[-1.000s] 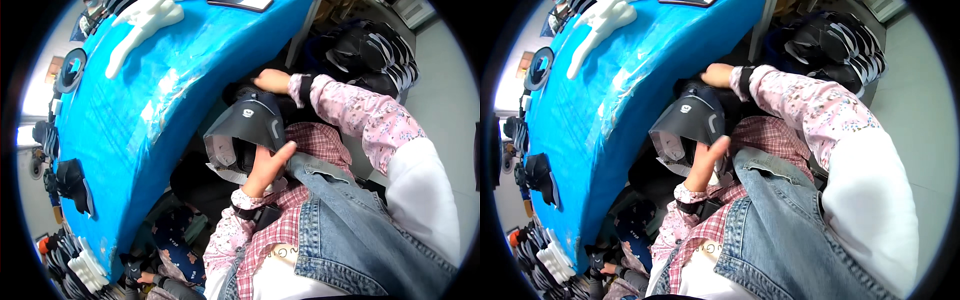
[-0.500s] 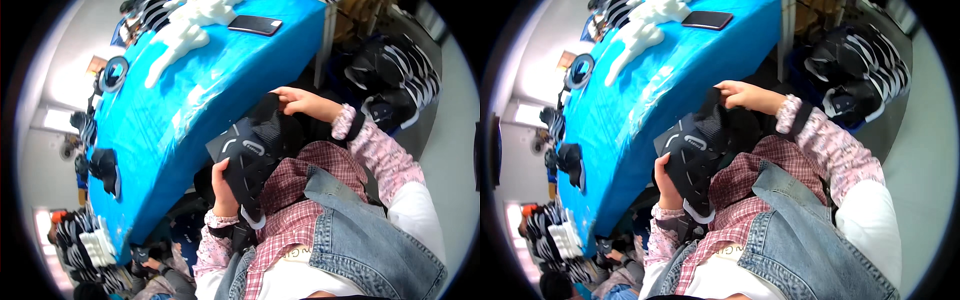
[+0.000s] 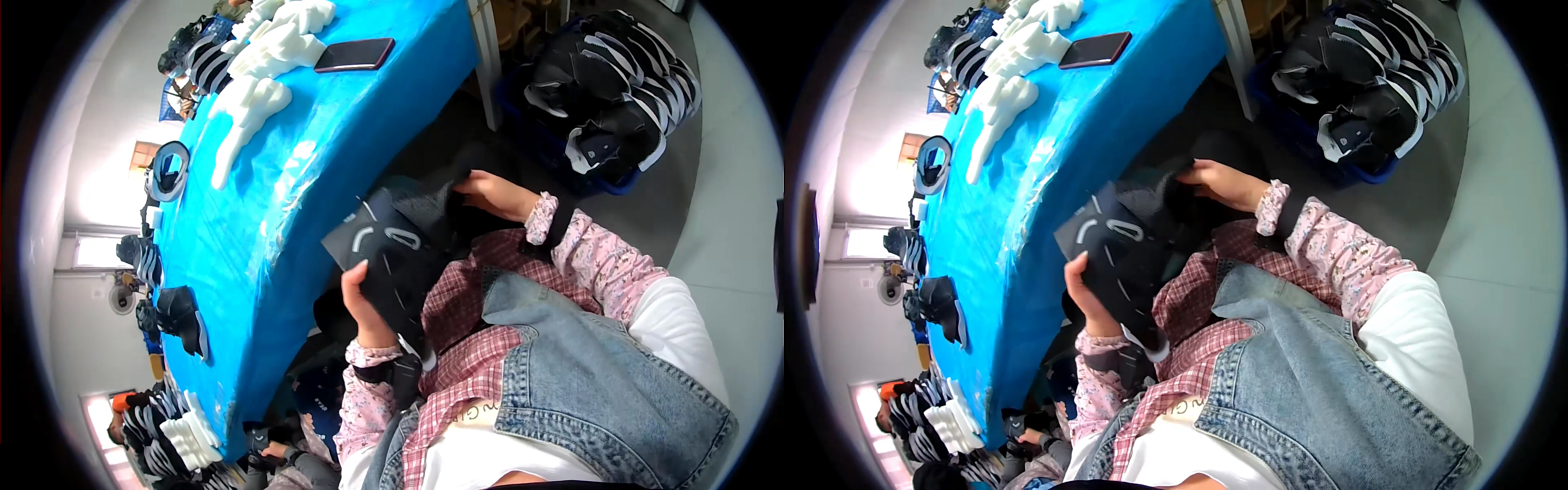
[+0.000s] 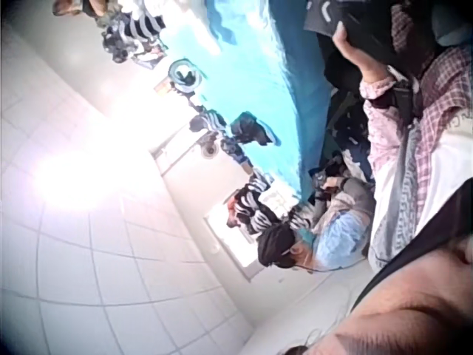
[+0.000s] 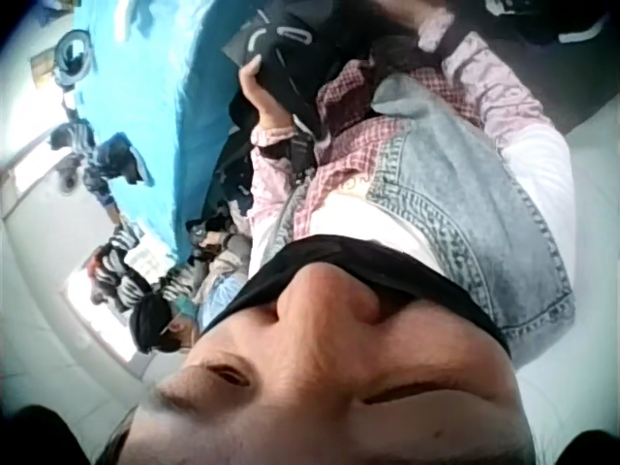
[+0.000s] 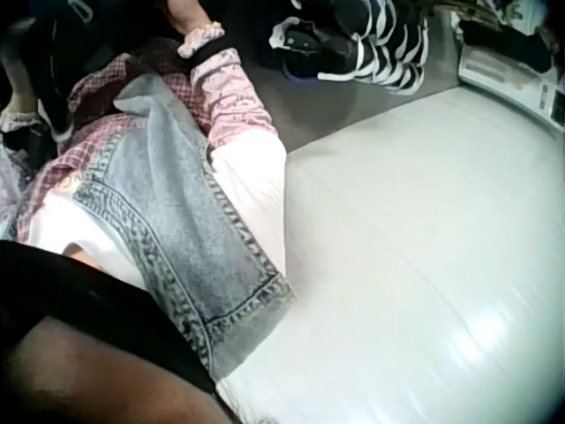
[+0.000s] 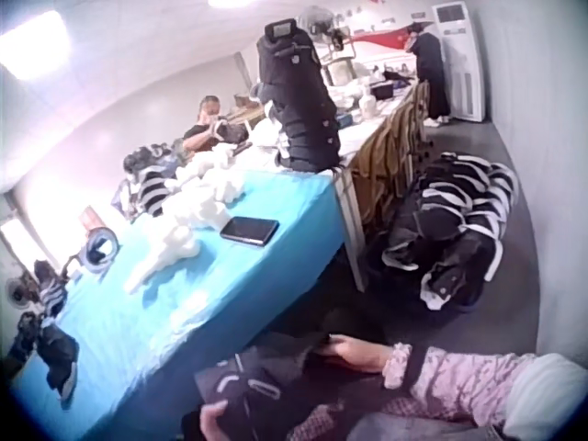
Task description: The person takes a footwear upper, picks up a white padding component, and inserts the padding into the interior of the shoe upper using their hands. They then press the padding into place and check the interior alignment by hand.
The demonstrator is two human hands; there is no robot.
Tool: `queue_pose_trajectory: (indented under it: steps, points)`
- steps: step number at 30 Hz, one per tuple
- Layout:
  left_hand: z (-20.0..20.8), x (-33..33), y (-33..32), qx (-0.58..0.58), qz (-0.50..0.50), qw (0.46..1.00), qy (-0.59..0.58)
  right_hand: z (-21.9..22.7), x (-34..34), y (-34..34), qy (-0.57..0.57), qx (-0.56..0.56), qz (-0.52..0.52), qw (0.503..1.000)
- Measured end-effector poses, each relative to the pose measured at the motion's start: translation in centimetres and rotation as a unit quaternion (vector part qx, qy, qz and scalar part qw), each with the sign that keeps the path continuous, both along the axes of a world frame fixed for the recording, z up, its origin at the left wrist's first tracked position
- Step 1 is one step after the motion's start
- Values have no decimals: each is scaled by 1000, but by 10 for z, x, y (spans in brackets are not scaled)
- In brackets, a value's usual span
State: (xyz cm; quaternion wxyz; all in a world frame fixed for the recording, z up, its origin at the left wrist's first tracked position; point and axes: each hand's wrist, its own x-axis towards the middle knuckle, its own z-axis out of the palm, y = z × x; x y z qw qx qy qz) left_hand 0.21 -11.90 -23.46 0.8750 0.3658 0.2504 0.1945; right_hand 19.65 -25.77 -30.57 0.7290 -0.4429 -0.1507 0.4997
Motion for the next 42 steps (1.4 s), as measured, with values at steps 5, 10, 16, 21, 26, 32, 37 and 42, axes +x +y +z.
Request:
queue_pose_trajectory:
  steps: [5,10,16,21,26,32,37,42]
  points:
    - [31,-11,14,145,152,977,36,4,5,35,45,136,135,980]
    - [64,-77,49,141,226,954,-136,-11,-6,51,-380,43,93,919]
    - [91,-116,53,133,171,941,-262,-28,-42,96,-642,-30,-49,765]
    - [64,-150,70,76,152,950,-263,-24,-52,124,-627,-48,-53,775]
    - [38,-171,86,-5,118,943,-312,0,-53,114,-663,44,9,747]
    - [35,-150,69,28,196,935,-294,142,-68,83,-579,252,-47,774]
    - [47,-130,52,0,178,946,-271,170,-70,114,-700,211,-232,641]
    - [46,-134,44,40,224,949,-219,191,-63,123,-762,159,-188,599]
